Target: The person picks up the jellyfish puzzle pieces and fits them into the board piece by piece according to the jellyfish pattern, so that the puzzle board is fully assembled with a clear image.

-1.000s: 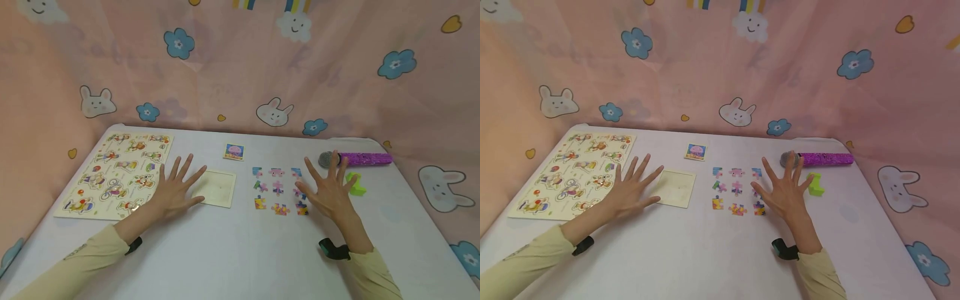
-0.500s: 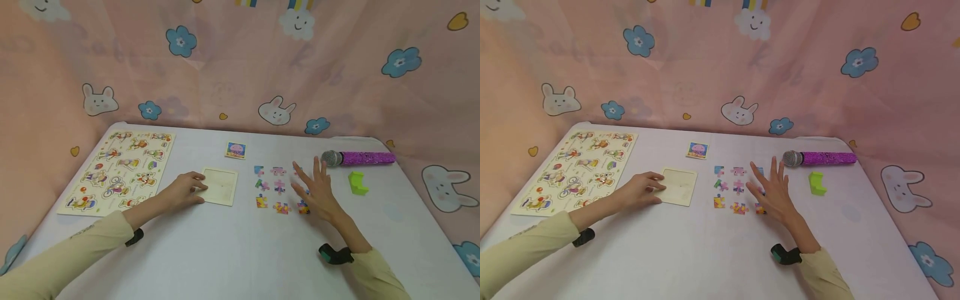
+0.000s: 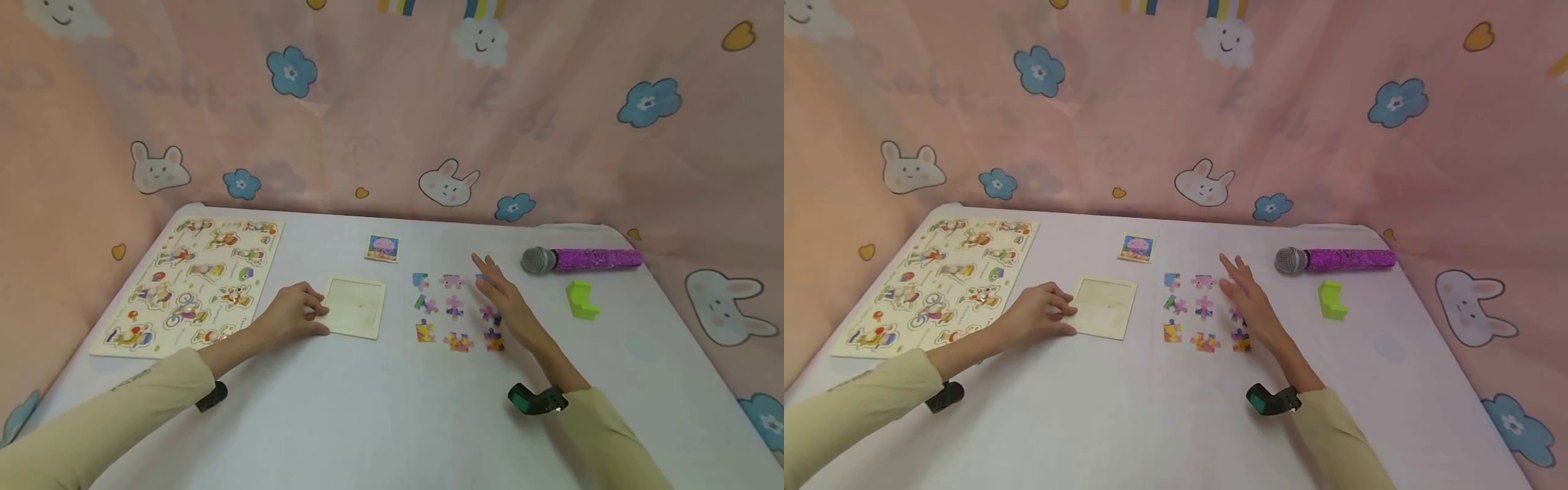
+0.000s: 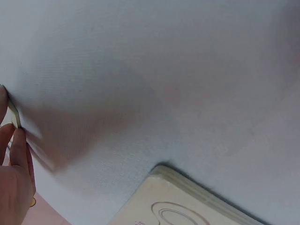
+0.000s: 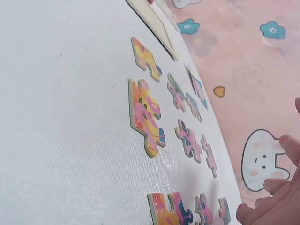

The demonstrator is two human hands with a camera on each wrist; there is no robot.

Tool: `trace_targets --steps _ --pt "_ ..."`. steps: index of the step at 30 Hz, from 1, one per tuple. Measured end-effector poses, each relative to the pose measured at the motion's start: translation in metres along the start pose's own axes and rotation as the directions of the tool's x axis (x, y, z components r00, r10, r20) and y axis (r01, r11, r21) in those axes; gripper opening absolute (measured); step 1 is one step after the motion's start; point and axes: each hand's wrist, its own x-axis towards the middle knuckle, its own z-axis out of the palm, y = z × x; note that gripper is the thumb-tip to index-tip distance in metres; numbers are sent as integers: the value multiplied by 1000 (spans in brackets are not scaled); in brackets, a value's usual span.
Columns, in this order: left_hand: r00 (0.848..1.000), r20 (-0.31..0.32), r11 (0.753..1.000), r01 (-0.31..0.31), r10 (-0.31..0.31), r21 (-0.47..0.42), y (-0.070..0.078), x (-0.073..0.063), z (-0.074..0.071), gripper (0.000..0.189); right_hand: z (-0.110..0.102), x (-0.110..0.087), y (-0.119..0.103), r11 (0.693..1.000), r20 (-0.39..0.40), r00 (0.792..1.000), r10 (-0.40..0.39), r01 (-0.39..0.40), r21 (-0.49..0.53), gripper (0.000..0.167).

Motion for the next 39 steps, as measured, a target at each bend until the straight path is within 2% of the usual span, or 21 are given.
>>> trace_targets --steps 7,11,17,20,26,33,39 --pt "1000 -7 999 19 -18 49 0 0 1 33 4 14 4 971 22 998 56 -59 232 57" --pt "999 0 998 45 -45 53 3 2 0 33 8 23 6 958 17 998 62 -64 279 56" --pt "995 4 994 99 -99 37 5 5 2 34 13 38 9 975 -11 999 52 -49 216 53" --pt "995 3 994 103 -103 36 6 6 2 34 14 45 10 990 -14 999 48 -46 136 49" --pt "995 -8 994 100 -100 35 7 7 1 32 12 64 11 999 74 997 22 -20 -26 43" --pt "996 -16 995 92 -92 26 7 6 1 31 15 80 12 999 164 986 37 -31 -40 44" --pt "995 -23 995 95 -95 29 6 4 1 30 19 88 14 995 171 983 65 -52 -82 43"
